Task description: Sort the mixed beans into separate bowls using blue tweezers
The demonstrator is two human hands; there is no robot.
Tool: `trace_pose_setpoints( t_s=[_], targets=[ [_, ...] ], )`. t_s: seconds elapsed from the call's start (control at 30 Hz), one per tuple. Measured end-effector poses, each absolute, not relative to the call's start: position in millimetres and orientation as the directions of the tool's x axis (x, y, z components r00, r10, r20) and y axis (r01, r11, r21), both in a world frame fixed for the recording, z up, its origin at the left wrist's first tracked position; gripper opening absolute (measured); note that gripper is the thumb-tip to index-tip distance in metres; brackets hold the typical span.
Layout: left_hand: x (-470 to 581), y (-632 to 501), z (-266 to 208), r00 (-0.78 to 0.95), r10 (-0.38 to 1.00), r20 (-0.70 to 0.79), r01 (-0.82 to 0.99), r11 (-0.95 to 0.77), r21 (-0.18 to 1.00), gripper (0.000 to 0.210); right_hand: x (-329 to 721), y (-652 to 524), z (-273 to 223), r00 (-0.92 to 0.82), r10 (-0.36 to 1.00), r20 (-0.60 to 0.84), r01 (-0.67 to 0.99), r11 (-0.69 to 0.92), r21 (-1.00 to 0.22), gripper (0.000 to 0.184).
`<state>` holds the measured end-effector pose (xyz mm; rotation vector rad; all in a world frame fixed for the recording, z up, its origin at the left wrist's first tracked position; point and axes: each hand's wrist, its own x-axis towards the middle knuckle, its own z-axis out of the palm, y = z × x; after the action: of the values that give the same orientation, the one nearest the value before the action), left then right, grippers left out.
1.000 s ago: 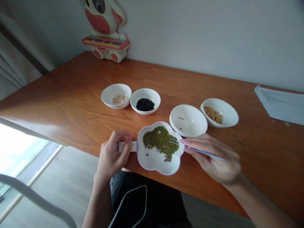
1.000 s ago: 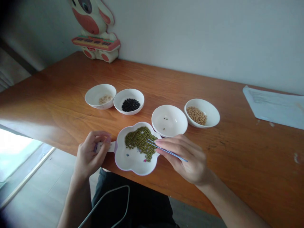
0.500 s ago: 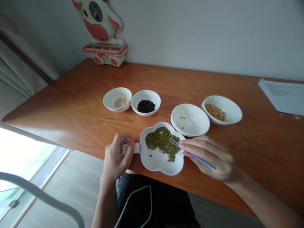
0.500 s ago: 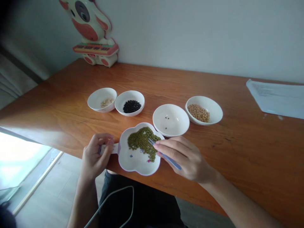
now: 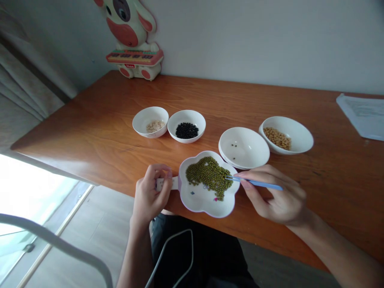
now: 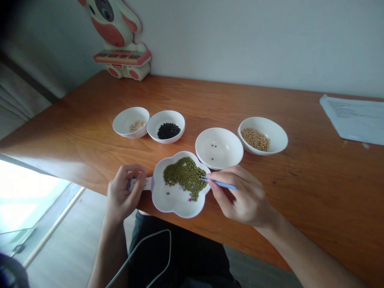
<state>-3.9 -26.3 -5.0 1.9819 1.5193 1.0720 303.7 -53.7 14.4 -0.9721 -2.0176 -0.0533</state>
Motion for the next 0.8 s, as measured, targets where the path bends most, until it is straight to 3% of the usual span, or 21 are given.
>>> trace_pose_setpoints(
  t_s=[0.8],
  targets=[
    [-2.4,-25.9,-3.8,0.118,0.938,0.327,0.616,-0.327,0.716,0.006,299.8,-55.2,10.0,-0.358,0.625,0.694,0.666,0.692,-0.279,0.046]
  ],
)
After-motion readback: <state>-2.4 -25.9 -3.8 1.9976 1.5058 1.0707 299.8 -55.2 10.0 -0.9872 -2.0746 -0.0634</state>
